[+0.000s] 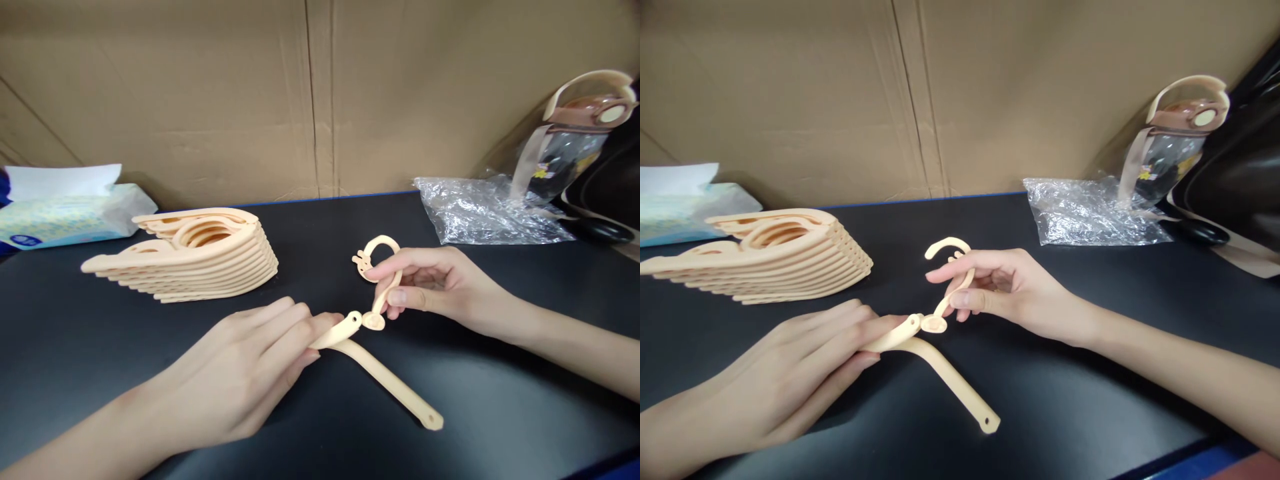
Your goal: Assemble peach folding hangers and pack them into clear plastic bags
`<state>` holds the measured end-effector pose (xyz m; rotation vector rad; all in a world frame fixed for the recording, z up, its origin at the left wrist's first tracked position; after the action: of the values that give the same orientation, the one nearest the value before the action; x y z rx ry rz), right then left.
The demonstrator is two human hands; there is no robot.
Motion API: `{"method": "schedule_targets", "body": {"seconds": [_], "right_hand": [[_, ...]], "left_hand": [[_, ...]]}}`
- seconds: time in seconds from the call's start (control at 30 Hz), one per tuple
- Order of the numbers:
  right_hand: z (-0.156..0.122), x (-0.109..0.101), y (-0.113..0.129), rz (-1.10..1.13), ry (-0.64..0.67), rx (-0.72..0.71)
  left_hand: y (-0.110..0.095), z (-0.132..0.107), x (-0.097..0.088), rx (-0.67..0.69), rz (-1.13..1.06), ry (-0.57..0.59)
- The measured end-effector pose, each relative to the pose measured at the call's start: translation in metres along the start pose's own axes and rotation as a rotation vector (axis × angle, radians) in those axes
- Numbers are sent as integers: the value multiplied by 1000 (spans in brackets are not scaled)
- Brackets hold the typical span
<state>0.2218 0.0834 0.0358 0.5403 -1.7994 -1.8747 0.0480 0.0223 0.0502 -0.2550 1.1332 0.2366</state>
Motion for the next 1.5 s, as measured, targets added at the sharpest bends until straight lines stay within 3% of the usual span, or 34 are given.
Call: {"method": "schedule_targets", "body": {"seconds": [0.73, 0.93, 1.23, 1.5], "right_hand": [[2, 9, -9, 112, 108, 132], [0, 8, -3, -157, 54, 131], [-3, 12, 15, -452, 7, -33], [-7, 12, 19, -598, -60, -61]], "left_hand": [[2, -5, 4, 2, 82, -18], [2, -5, 4, 12, 85, -7], [2, -4, 3, 11, 102, -13], [2, -7, 2, 19, 166, -11]]}}
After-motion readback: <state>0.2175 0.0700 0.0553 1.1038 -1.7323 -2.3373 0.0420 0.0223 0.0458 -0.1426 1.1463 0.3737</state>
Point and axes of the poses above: each hand's wrist, its own z-axis towards the middle knuckle, its own x-axis out of the palm, y = z × x, the point moved 8 cm from there along z, towards the middle knuckle, and after that the axes turned 4 degrees about x, right-handed, at the moved point
